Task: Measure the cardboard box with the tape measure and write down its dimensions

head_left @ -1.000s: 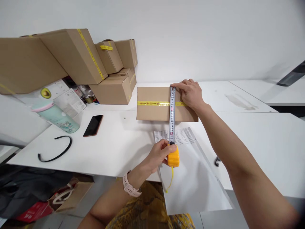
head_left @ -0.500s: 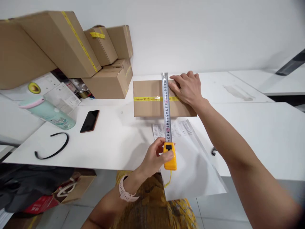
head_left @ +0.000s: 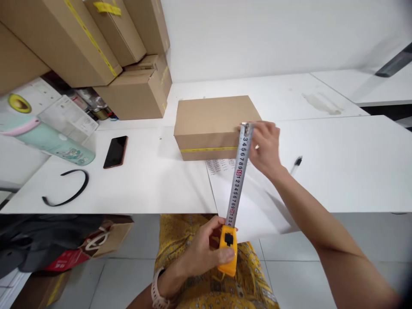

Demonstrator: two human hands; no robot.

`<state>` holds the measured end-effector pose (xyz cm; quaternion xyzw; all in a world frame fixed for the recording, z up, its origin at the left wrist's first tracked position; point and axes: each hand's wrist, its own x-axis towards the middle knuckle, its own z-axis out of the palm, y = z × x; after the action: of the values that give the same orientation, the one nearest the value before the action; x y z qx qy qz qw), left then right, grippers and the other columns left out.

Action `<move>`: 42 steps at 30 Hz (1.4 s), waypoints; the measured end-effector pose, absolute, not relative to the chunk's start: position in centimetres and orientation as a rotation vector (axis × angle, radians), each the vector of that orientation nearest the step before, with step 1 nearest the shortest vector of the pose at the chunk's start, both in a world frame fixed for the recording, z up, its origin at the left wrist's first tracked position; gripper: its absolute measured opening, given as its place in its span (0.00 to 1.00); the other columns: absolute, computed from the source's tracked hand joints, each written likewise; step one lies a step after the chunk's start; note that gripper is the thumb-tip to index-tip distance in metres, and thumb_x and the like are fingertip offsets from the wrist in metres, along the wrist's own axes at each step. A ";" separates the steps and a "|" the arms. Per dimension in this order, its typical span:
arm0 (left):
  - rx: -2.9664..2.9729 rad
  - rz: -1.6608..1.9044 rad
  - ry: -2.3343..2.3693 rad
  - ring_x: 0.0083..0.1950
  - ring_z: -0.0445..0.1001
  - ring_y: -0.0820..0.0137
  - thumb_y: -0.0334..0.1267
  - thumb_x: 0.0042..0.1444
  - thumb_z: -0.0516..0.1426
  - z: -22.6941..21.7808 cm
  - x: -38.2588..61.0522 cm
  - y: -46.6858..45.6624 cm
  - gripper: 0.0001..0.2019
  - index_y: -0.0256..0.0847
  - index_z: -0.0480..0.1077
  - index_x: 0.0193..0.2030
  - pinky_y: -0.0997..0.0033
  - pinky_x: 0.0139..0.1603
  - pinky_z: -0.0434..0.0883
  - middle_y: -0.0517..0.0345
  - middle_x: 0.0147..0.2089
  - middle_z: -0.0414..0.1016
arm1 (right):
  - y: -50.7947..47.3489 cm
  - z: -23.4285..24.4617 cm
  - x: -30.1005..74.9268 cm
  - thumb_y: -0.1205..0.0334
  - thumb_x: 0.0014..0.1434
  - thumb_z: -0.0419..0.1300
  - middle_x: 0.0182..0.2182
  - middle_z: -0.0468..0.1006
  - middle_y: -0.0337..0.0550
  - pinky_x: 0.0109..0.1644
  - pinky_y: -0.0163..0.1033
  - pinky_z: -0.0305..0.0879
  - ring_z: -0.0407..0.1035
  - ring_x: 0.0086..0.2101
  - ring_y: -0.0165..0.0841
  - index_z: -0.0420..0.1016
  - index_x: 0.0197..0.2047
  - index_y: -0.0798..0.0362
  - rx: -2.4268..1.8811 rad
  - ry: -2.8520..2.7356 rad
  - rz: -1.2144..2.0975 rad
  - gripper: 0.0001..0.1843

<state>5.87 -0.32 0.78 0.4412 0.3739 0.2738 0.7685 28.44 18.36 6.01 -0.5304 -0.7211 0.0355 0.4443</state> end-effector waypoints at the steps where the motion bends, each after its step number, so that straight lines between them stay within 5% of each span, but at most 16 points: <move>1: 0.975 0.572 0.832 0.34 0.64 0.72 0.52 0.46 0.69 0.7 5.9 -0.6 0.27 0.40 0.70 0.49 0.72 0.33 0.61 0.56 0.39 0.69 | 17.4 6.5 28.8 0.39 0.71 0.40 0.52 0.79 0.50 0.63 0.61 0.58 0.67 0.57 0.51 0.78 0.54 0.43 -1.256 -1.672 0.215 0.29; 4: 1.054 0.486 0.892 0.33 0.63 0.73 0.47 0.46 0.67 0.8 5.8 -1.0 0.24 0.39 0.70 0.48 0.73 0.33 0.62 0.58 0.37 0.69 | 14.4 8.7 29.7 0.35 0.70 0.41 0.44 0.82 0.50 0.53 0.57 0.69 0.74 0.49 0.47 0.79 0.54 0.41 -1.077 -1.458 0.596 0.31; 8: 1.198 0.390 0.922 0.35 0.66 0.72 0.43 0.44 0.67 1.4 5.5 -0.9 0.24 0.39 0.71 0.49 0.71 0.37 0.66 0.60 0.37 0.70 | 11.8 10.0 31.0 0.48 0.59 0.69 0.37 0.81 0.44 0.39 0.49 0.71 0.73 0.36 0.39 0.83 0.45 0.41 -1.060 -1.385 0.624 0.13; 11: 1.346 0.320 0.977 0.38 0.69 0.68 0.42 0.44 0.66 2.2 5.1 -0.8 0.24 0.40 0.72 0.49 0.68 0.41 0.70 0.59 0.40 0.72 | 11.1 9.4 32.0 0.54 0.56 0.72 0.35 0.79 0.43 0.38 0.48 0.71 0.70 0.32 0.37 0.85 0.39 0.42 -1.094 -1.333 0.612 0.07; 14: 1.506 0.266 1.118 0.49 0.73 0.60 0.41 0.45 0.66 3.2 4.6 -0.8 0.32 0.45 0.69 0.60 0.61 0.51 0.71 0.54 0.52 0.75 | 10.1 8.1 32.4 0.58 0.54 0.74 0.34 0.79 0.42 0.37 0.46 0.71 0.71 0.34 0.37 0.85 0.37 0.41 -1.090 -1.246 0.608 0.06; 18: 1.532 0.259 1.270 0.54 0.75 0.56 0.42 0.46 0.66 4.3 4.0 -0.7 0.47 0.50 0.53 0.73 0.53 0.57 0.71 0.50 0.61 0.73 | 7.2 5.9 30.0 0.66 0.56 0.72 0.36 0.79 0.40 0.33 0.39 0.69 0.72 0.36 0.34 0.84 0.38 0.42 -1.014 -1.279 0.691 0.09; 25: 1.723 0.442 1.389 0.56 0.77 0.56 0.42 0.49 0.66 4.6 2.7 0.3 0.44 0.52 0.52 0.72 0.50 0.57 0.73 0.50 0.59 0.76 | 4.1 2.4 25.4 0.64 0.64 0.65 0.43 0.81 0.42 0.49 0.46 0.72 0.75 0.46 0.36 0.81 0.46 0.42 -1.063 -1.738 0.775 0.08; 31: 2.066 0.535 1.825 0.53 0.79 0.54 0.43 0.53 0.65 4.5 -0.2 3.2 0.37 0.46 0.57 0.69 0.54 0.48 0.78 0.47 0.55 0.78 | 9.2 0.8 34.1 0.53 0.66 0.57 0.42 0.78 0.54 0.48 0.52 0.65 0.70 0.44 0.44 0.76 0.43 0.52 -1.956 -1.348 0.000 0.12; 37: 2.317 0.355 2.097 0.56 0.76 0.51 0.38 0.60 0.60 3.3 -1.8 8.2 0.27 0.39 0.64 0.65 0.53 0.47 0.78 0.44 0.56 0.78 | 13.4 0.4 39.0 0.41 0.66 0.51 0.48 0.77 0.66 0.49 0.57 0.59 0.70 0.49 0.56 0.65 0.62 0.55 -2.641 -1.337 0.291 0.31; 42: 2.403 0.424 2.073 0.59 0.73 0.48 0.35 0.59 0.60 2.0 -2.3 10.3 0.27 0.37 0.65 0.65 0.49 0.53 0.75 0.41 0.62 0.75 | 13.7 0.6 40.4 0.61 0.65 0.52 0.40 0.80 0.59 0.48 0.53 0.62 0.73 0.45 0.52 0.72 0.59 0.54 -2.626 -1.494 0.389 0.21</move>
<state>-2.29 10.30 2.03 0.7502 0.6471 0.1323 -0.0299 40.45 13.71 0.55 -0.8611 -0.4898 0.1276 0.0480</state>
